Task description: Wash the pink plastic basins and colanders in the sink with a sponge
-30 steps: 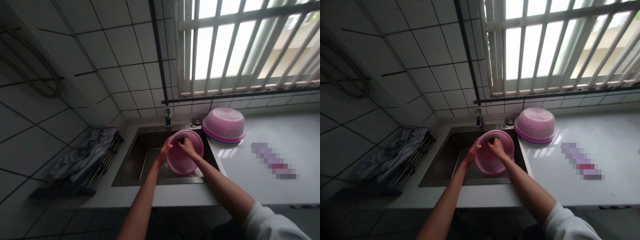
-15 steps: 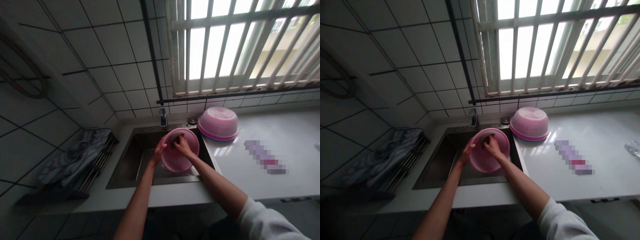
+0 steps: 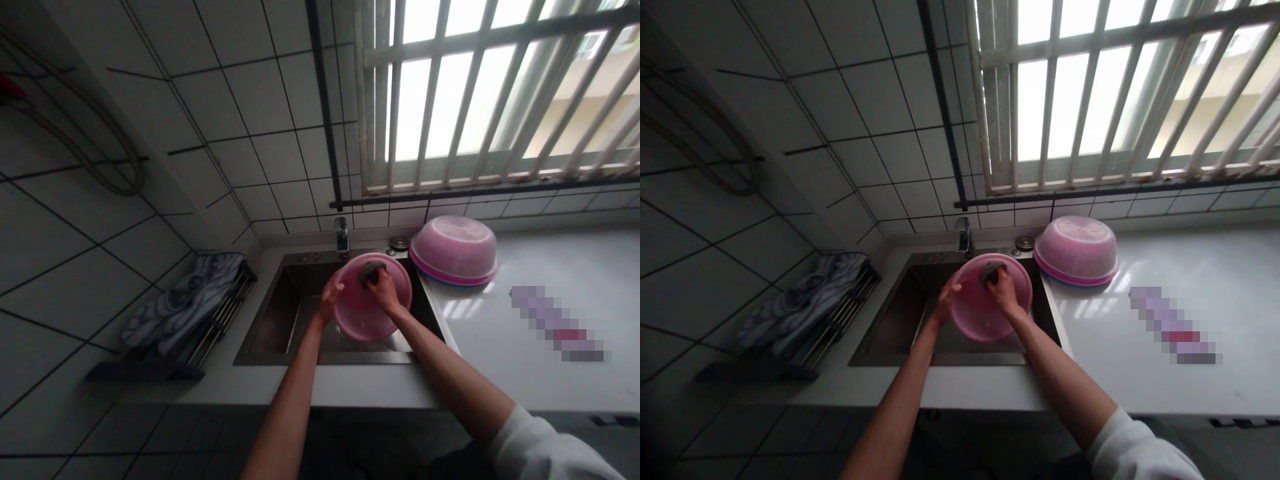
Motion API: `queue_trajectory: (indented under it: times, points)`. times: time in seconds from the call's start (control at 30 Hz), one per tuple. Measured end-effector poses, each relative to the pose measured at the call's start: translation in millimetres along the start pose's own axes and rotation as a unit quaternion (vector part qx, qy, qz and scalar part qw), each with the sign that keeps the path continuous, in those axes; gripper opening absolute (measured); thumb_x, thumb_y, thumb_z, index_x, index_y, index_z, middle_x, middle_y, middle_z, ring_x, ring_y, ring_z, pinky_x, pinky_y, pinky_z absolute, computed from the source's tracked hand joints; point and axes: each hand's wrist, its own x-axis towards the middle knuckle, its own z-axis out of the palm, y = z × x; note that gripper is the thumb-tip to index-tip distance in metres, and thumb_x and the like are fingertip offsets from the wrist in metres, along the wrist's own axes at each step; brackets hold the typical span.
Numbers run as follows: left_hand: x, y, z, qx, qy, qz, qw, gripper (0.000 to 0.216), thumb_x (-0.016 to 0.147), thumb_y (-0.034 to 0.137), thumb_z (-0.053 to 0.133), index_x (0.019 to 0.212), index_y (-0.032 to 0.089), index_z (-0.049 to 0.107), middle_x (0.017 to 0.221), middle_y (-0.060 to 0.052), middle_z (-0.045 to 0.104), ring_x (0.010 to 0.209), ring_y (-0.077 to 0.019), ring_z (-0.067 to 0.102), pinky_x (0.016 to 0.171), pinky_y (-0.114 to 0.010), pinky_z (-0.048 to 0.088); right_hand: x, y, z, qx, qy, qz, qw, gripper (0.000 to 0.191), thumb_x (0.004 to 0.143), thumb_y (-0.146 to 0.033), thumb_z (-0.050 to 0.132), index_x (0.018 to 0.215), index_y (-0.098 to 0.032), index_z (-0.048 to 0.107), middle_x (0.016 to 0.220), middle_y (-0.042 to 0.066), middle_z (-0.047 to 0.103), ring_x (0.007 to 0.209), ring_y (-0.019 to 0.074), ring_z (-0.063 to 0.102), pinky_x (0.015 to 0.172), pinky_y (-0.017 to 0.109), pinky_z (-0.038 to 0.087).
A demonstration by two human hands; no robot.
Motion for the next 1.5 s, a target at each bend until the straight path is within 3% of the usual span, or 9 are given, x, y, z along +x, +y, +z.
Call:
queue_trajectory:
  times: [0.07, 0.27, 0.5, 0.73, 0.9, 0.97, 1.2, 1.37, 1.5]
  points:
    - [-2, 3, 1, -0.004, 0.005, -0.009, 1.0, 0.062, 0.082, 0.049, 0.066, 0.136, 0.019, 0.06, 0.133, -0.011, 0.067, 0.124, -0.0336, 0.06, 0.109, -0.047, 0.042, -2, -4, 3, 0.006, -0.029, -0.021, 0.999, 0.031, 0.076, -0.014, 0.056, 0.105, -0.015, 0.066, 0.104, 0.013, 0.071, 0.09, 0.0255, 0.064, 0.085, 0.037, 0.05]
    - [-1, 8, 2, 0.052, 0.0, 0.013, 0.999, 0.053, 0.081, 0.047, 0.066, 0.122, 0.015, 0.068, 0.123, -0.01, 0.072, 0.119, -0.033, 0.061, 0.109, -0.045, 0.041, -22, -24, 16, -0.025, -0.259, -0.172, 0.95, 0.022, 0.078, -0.005, 0.056, 0.081, -0.019, 0.073, 0.093, 0.009, 0.074, 0.076, 0.0197, 0.063, 0.077, 0.029, 0.048]
    - [0, 4, 1, 0.066, -0.004, 0.004, 0.998, 0.058, 0.083, 0.049, 0.062, 0.13, 0.015, 0.064, 0.126, -0.011, 0.07, 0.118, -0.0305, 0.062, 0.104, -0.042, 0.046, -11, -9, -8, -0.133, -0.062, -0.066, 0.987, 0.029, 0.087, -0.013, 0.06, 0.113, -0.017, 0.071, 0.123, 0.013, 0.067, 0.099, 0.0239, 0.065, 0.09, 0.033, 0.05]
    - [2, 3, -1, 0.092, 0.04, 0.031, 0.994, 0.056, 0.081, 0.053, 0.065, 0.12, 0.014, 0.069, 0.126, -0.012, 0.071, 0.121, -0.031, 0.061, 0.11, -0.043, 0.042, -25, -29, 10, -0.108, -0.236, -0.181, 0.949, 0.025, 0.088, -0.011, 0.059, 0.102, -0.022, 0.077, 0.112, 0.007, 0.074, 0.097, 0.0212, 0.068, 0.089, 0.027, 0.049]
    - [-1, 3, -5, 0.06, 0.05, 0.006, 0.997, 0.056, 0.085, 0.05, 0.062, 0.126, 0.013, 0.066, 0.126, -0.013, 0.071, 0.118, -0.0317, 0.063, 0.104, -0.043, 0.046, -4, -9, -6, -0.149, -0.101, -0.066, 0.981, 0.027, 0.089, -0.015, 0.06, 0.111, -0.018, 0.074, 0.108, 0.011, 0.076, 0.094, 0.023, 0.069, 0.086, 0.029, 0.049]
    - [-2, 0, -6, 0.063, 0.026, 0.011, 0.998, 0.056, 0.085, 0.049, 0.062, 0.128, 0.014, 0.065, 0.127, -0.012, 0.07, 0.118, -0.031, 0.062, 0.104, -0.042, 0.045, -3, 0, -11, -0.172, -0.099, -0.033, 0.98, 0.025, 0.087, -0.014, 0.06, 0.107, -0.018, 0.075, 0.102, 0.011, 0.077, 0.09, 0.0234, 0.07, 0.083, 0.03, 0.049]
    - [2, -11, -6, 0.088, 0.034, 0.01, 0.995, 0.056, 0.084, 0.054, 0.062, 0.123, 0.014, 0.067, 0.123, -0.01, 0.071, 0.115, -0.0293, 0.063, 0.105, -0.042, 0.044, -36, -23, 19, -0.147, -0.299, -0.133, 0.933, 0.02, 0.085, -0.012, 0.057, 0.085, -0.018, 0.076, 0.087, 0.01, 0.077, 0.065, 0.0177, 0.063, 0.066, 0.026, 0.043]
    - [0, -9, -1, 0.076, -0.004, 0.004, 0.997, 0.056, 0.084, 0.052, 0.063, 0.128, 0.017, 0.067, 0.13, -0.01, 0.069, 0.124, -0.031, 0.059, 0.109, -0.044, 0.042, -10, -24, 5, -0.162, -0.173, -0.09, 0.967, 0.021, 0.089, -0.016, 0.057, 0.102, -0.016, 0.074, 0.1, 0.012, 0.076, 0.082, 0.0208, 0.068, 0.075, 0.026, 0.045]
    - [-1, -5, -1, 0.031, 0.005, -0.01, 0.999, 0.058, 0.083, 0.05, 0.063, 0.131, 0.017, 0.064, 0.129, -0.011, 0.069, 0.118, -0.0308, 0.063, 0.103, -0.043, 0.046, -5, -2, -13, -0.262, -0.143, 0.011, 0.954, 0.02, 0.086, -0.017, 0.06, 0.099, -0.015, 0.074, 0.095, 0.014, 0.076, 0.086, 0.0235, 0.069, 0.076, 0.028, 0.046]
